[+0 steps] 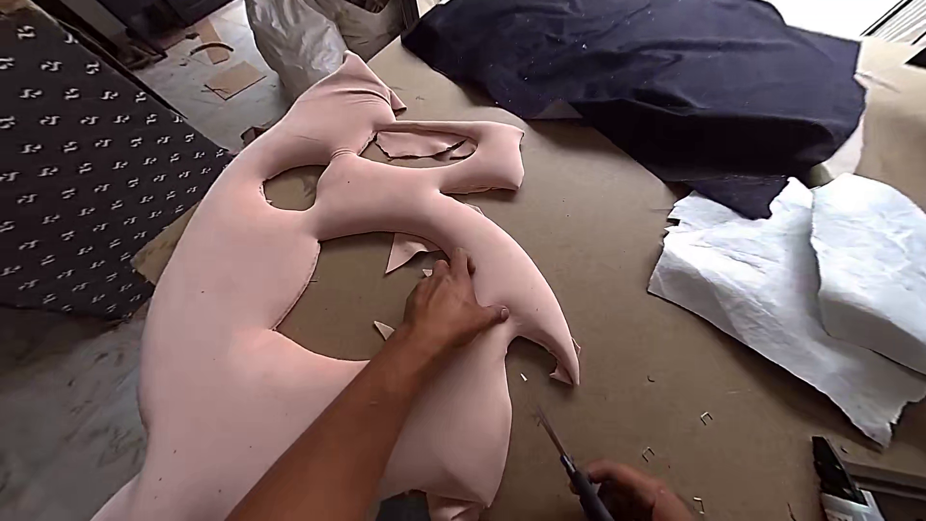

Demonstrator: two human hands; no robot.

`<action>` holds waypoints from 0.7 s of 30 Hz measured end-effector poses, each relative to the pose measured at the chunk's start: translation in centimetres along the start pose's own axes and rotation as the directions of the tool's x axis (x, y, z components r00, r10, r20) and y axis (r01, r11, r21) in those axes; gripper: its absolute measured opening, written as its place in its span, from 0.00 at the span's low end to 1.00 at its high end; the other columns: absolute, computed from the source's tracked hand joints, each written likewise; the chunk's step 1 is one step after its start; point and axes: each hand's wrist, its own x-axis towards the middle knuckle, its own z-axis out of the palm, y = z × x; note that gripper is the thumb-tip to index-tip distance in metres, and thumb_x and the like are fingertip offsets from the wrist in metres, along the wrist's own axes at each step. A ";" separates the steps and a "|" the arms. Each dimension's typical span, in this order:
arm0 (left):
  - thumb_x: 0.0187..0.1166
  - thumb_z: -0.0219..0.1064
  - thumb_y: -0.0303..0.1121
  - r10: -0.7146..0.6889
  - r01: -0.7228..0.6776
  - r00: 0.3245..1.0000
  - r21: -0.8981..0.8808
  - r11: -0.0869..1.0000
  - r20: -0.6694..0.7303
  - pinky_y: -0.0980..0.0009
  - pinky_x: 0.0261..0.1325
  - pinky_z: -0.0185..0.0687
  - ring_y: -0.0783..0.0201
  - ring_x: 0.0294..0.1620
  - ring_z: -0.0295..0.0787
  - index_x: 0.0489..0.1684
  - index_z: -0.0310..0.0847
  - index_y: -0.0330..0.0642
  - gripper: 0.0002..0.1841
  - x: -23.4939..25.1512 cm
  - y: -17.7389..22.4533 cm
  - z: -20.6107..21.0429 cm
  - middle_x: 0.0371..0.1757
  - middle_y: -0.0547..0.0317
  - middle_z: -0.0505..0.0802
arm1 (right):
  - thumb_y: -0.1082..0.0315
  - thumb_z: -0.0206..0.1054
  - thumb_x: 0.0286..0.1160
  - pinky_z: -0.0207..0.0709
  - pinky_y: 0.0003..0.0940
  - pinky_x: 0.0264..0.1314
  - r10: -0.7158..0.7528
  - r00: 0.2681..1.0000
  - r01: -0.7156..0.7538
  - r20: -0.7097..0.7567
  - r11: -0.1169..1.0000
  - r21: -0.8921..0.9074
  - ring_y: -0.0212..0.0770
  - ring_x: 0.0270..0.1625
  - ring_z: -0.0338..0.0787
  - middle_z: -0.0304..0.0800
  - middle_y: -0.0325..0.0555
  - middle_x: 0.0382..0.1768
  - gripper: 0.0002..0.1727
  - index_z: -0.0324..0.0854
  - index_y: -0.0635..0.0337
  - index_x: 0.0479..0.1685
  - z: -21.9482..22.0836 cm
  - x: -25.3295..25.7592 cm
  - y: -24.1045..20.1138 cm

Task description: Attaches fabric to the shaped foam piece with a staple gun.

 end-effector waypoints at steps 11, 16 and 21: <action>0.49 0.84 0.69 -0.025 0.011 0.997 0.182 0.983 0.077 0.47 0.40 0.86 0.48 0.43 0.89 0.67 0.71 0.55 0.46 1.1 1.6 -0.5 0.50 0.51 0.86 | 0.33 0.79 0.61 0.89 0.41 0.34 0.197 0.980 -0.195 0.010 0.975 -0.108 0.39 0.30 0.92 0.95 0.40 0.33 0.39 0.85 0.50 0.67 -4.1 4.1 -3.3; 0.49 0.81 0.72 -0.010 -0.006 0.996 0.180 0.984 0.093 0.50 0.42 0.85 0.50 0.45 0.88 0.67 0.71 0.56 0.47 1.4 1.2 -0.5 0.50 0.53 0.86 | 0.35 0.81 0.60 0.88 0.40 0.30 0.164 0.986 -0.164 -0.012 0.985 -0.053 0.39 0.27 0.90 0.94 0.41 0.32 0.37 0.88 0.50 0.65 -4.5 5.6 -3.8; 0.49 0.80 0.72 -0.004 -0.015 0.995 0.176 0.984 0.104 0.52 0.41 0.85 0.51 0.44 0.88 0.70 0.70 0.57 0.48 1.5 1.1 -0.7 0.50 0.53 0.85 | 0.39 0.82 0.61 0.89 0.40 0.31 0.159 0.986 -0.160 -0.043 0.986 -0.039 0.40 0.27 0.91 0.95 0.43 0.32 0.36 0.88 0.52 0.66 -4.3 5.5 -3.8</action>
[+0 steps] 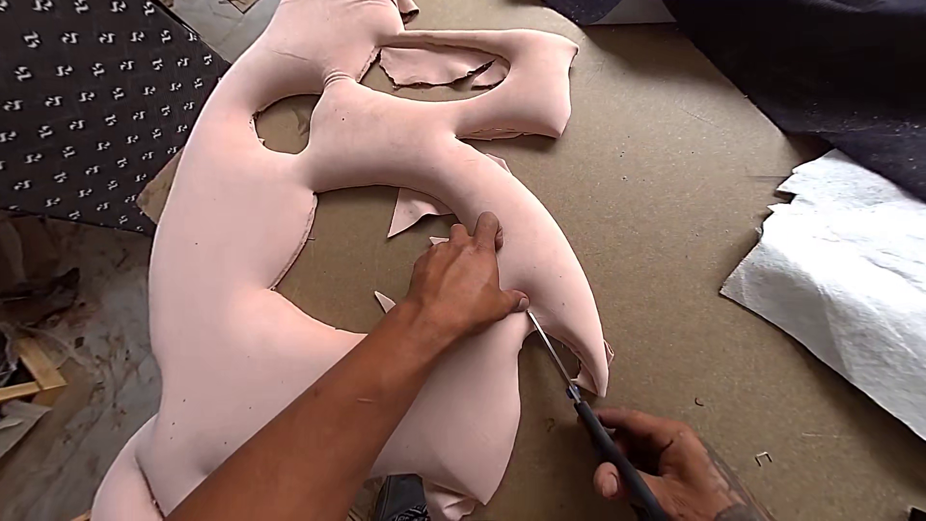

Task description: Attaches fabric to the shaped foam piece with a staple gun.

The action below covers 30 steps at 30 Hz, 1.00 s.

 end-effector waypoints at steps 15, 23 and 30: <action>0.51 0.80 0.71 -0.004 0.004 1.000 0.001 1.000 0.031 0.52 0.41 0.85 0.51 0.45 0.88 0.71 0.69 0.57 0.47 -0.2 0.2 -0.4 0.52 0.52 0.84 | 0.43 0.81 0.67 0.86 0.39 0.27 -0.077 0.995 0.071 -0.059 0.993 -0.089 0.36 0.23 0.88 0.94 0.40 0.27 0.31 0.89 0.52 0.66 0.9 -0.4 0.9; 0.52 0.81 0.70 0.001 0.000 0.999 -0.005 1.000 0.050 0.51 0.43 0.86 0.51 0.47 0.88 0.73 0.69 0.56 0.48 -0.2 0.4 -0.7 0.53 0.52 0.85 | 0.44 0.83 0.63 0.87 0.39 0.28 -0.055 0.996 0.052 -0.070 0.997 -0.051 0.37 0.25 0.90 0.95 0.40 0.29 0.31 0.89 0.55 0.62 0.8 -0.2 0.4; 0.51 0.81 0.70 -0.001 0.002 0.999 -0.004 1.000 0.051 0.52 0.43 0.86 0.52 0.47 0.88 0.72 0.69 0.57 0.48 -0.1 0.3 -0.8 0.53 0.53 0.85 | 0.41 0.81 0.65 0.85 0.38 0.26 -0.085 0.993 0.077 -0.078 0.992 -0.103 0.35 0.22 0.87 0.93 0.39 0.26 0.32 0.90 0.53 0.62 1.0 0.0 0.5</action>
